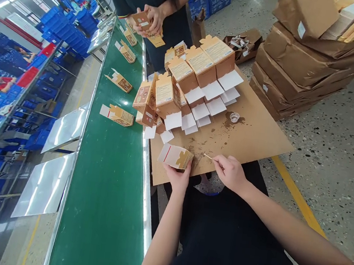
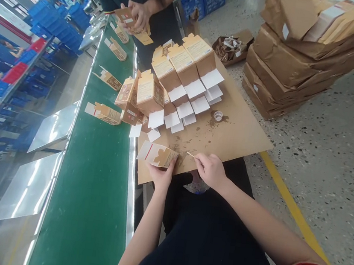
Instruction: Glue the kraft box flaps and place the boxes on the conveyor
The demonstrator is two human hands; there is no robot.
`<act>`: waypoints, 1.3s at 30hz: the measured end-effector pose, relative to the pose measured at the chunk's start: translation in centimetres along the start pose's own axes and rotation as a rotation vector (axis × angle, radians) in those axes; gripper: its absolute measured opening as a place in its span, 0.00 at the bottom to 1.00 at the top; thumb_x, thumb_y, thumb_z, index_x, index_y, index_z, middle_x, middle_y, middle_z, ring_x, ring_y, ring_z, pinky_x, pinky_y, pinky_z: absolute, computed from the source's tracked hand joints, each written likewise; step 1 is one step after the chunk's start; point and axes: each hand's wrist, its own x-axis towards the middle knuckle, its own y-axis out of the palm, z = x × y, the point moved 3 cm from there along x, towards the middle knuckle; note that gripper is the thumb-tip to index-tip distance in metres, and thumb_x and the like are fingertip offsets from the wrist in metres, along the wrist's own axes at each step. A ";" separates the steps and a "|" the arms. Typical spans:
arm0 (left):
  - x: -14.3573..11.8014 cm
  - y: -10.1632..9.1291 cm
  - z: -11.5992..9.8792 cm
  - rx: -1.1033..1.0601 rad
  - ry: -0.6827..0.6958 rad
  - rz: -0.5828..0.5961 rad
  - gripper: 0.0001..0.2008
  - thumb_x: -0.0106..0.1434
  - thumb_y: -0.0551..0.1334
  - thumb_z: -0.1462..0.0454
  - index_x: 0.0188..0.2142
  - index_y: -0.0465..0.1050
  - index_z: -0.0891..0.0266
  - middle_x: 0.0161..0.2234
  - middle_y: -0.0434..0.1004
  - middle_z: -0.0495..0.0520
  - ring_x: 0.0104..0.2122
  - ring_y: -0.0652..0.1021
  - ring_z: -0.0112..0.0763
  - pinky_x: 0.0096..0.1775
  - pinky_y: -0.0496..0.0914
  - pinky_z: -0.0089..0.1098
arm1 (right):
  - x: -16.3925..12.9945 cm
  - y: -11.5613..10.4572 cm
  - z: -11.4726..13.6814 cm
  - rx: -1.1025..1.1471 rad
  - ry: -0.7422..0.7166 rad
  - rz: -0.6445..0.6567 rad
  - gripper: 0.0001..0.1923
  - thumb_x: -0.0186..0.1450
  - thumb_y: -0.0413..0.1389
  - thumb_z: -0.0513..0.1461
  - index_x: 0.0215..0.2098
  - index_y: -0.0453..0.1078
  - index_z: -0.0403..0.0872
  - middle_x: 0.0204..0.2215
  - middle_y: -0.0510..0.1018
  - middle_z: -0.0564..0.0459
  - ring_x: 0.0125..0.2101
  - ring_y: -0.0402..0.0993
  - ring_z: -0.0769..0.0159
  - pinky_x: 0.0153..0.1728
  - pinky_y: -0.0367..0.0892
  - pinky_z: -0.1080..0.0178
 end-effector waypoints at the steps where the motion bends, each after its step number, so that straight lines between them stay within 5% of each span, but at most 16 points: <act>1: 0.0 0.1 0.0 0.013 0.011 -0.007 0.46 0.55 0.85 0.53 0.66 0.64 0.54 0.61 0.79 0.64 0.66 0.81 0.54 0.68 0.77 0.54 | -0.3 -0.4 0.1 0.011 0.016 -0.010 0.14 0.83 0.52 0.38 0.39 0.75 0.50 0.20 0.71 0.58 0.21 0.64 0.66 0.35 0.61 0.61; 7: -0.1 0.8 0.2 0.057 0.034 0.004 0.45 0.59 0.83 0.51 0.67 0.63 0.56 0.62 0.78 0.66 0.67 0.81 0.54 0.67 0.77 0.52 | -1.1 -1.5 0.8 0.059 0.081 -0.023 0.16 0.83 0.53 0.41 0.38 0.76 0.51 0.18 0.68 0.59 0.21 0.62 0.65 0.33 0.64 0.61; 10: 0.3 -0.3 0.8 0.011 -0.018 0.061 0.44 0.58 0.84 0.53 0.66 0.65 0.56 0.62 0.79 0.68 0.65 0.82 0.56 0.65 0.80 0.53 | -1.4 -2.0 0.7 0.091 0.099 -0.035 0.17 0.83 0.53 0.43 0.36 0.76 0.51 0.19 0.69 0.58 0.21 0.65 0.65 0.31 0.64 0.62; 13: 2.5 -5.5 1.7 0.002 -0.067 -0.039 0.47 0.55 0.86 0.53 0.67 0.66 0.51 0.64 0.79 0.66 0.64 0.83 0.57 0.64 0.80 0.59 | -2.3 -3.3 -0.3 0.122 0.149 -0.059 0.18 0.83 0.53 0.48 0.38 0.78 0.51 0.21 0.72 0.56 0.23 0.70 0.65 0.30 0.66 0.62; 18: 8.3 -19.4 3.7 0.017 -0.028 -0.431 0.54 0.52 0.86 0.53 0.69 0.58 0.52 0.71 0.72 0.64 0.70 0.78 0.56 0.71 0.73 0.63 | -2.8 -5.6 -2.6 0.159 0.269 -0.135 0.22 0.82 0.56 0.56 0.40 0.79 0.51 0.21 0.75 0.56 0.20 0.70 0.67 0.26 0.67 0.64; 20: 10.0 -22.8 5.0 0.075 -0.148 -0.455 0.50 0.51 0.87 0.54 0.63 0.60 0.53 0.65 0.76 0.62 0.67 0.80 0.54 0.70 0.74 0.65 | -2.2 -5.7 -2.9 0.167 0.280 -0.150 0.23 0.81 0.57 0.57 0.39 0.79 0.50 0.23 0.77 0.55 0.21 0.72 0.67 0.26 0.68 0.65; 22: 10.7 -24.2 6.2 0.092 -0.239 -0.392 0.48 0.49 0.88 0.55 0.59 0.61 0.53 0.59 0.79 0.59 0.64 0.82 0.54 0.69 0.74 0.66 | -1.5 -5.5 -2.9 0.178 0.273 -0.146 0.24 0.81 0.56 0.58 0.39 0.79 0.50 0.22 0.77 0.55 0.20 0.71 0.67 0.25 0.68 0.65; 26: 9.8 -24.2 6.7 0.170 -0.153 -0.333 0.56 0.43 0.89 0.54 0.62 0.57 0.51 0.64 0.72 0.60 0.69 0.76 0.53 0.73 0.69 0.64 | -0.7 -5.7 -2.6 0.171 0.276 -0.161 0.26 0.80 0.56 0.60 0.39 0.80 0.51 0.20 0.74 0.55 0.20 0.69 0.67 0.24 0.66 0.64; 28: 8.6 -24.2 5.8 0.291 0.008 -0.487 0.58 0.43 0.88 0.54 0.64 0.54 0.51 0.68 0.65 0.62 0.72 0.72 0.54 0.75 0.64 0.65 | -1.1 -6.4 -2.8 0.162 0.299 -0.192 0.27 0.80 0.56 0.61 0.38 0.80 0.50 0.21 0.74 0.55 0.20 0.69 0.67 0.24 0.66 0.63; 31: 7.3 -22.6 3.5 0.404 0.247 -0.733 0.47 0.52 0.82 0.54 0.62 0.56 0.51 0.64 0.64 0.62 0.66 0.74 0.53 0.73 0.66 0.64 | -2.1 -7.5 -3.5 0.160 0.340 -0.246 0.28 0.79 0.57 0.62 0.38 0.79 0.50 0.19 0.70 0.56 0.19 0.65 0.68 0.22 0.65 0.62; 33: 7.9 -19.6 1.7 0.356 0.345 -0.700 0.37 0.58 0.78 0.53 0.58 0.59 0.52 0.58 0.66 0.58 0.56 0.78 0.48 0.65 0.74 0.60 | -2.5 -8.1 -4.1 0.163 0.362 -0.277 0.30 0.78 0.58 0.64 0.37 0.79 0.50 0.19 0.70 0.56 0.19 0.65 0.67 0.22 0.65 0.62; 35: 10.0 -15.1 -0.1 0.250 0.382 -0.521 0.33 0.60 0.77 0.52 0.56 0.61 0.52 0.53 0.68 0.55 0.49 0.79 0.42 0.58 0.78 0.52 | -2.5 -8.4 -4.6 0.164 0.368 -0.290 0.32 0.76 0.58 0.67 0.37 0.79 0.49 0.20 0.73 0.54 0.20 0.68 0.66 0.23 0.68 0.61; 39: 15.7 -6.0 -3.5 0.168 0.349 -0.243 0.37 0.56 0.81 0.55 0.59 0.67 0.54 0.53 0.71 0.56 0.49 0.79 0.40 0.53 0.77 0.42 | -1.9 -8.3 -4.6 0.151 0.368 -0.283 0.34 0.76 0.58 0.68 0.38 0.80 0.48 0.24 0.79 0.50 0.23 0.74 0.64 0.27 0.73 0.62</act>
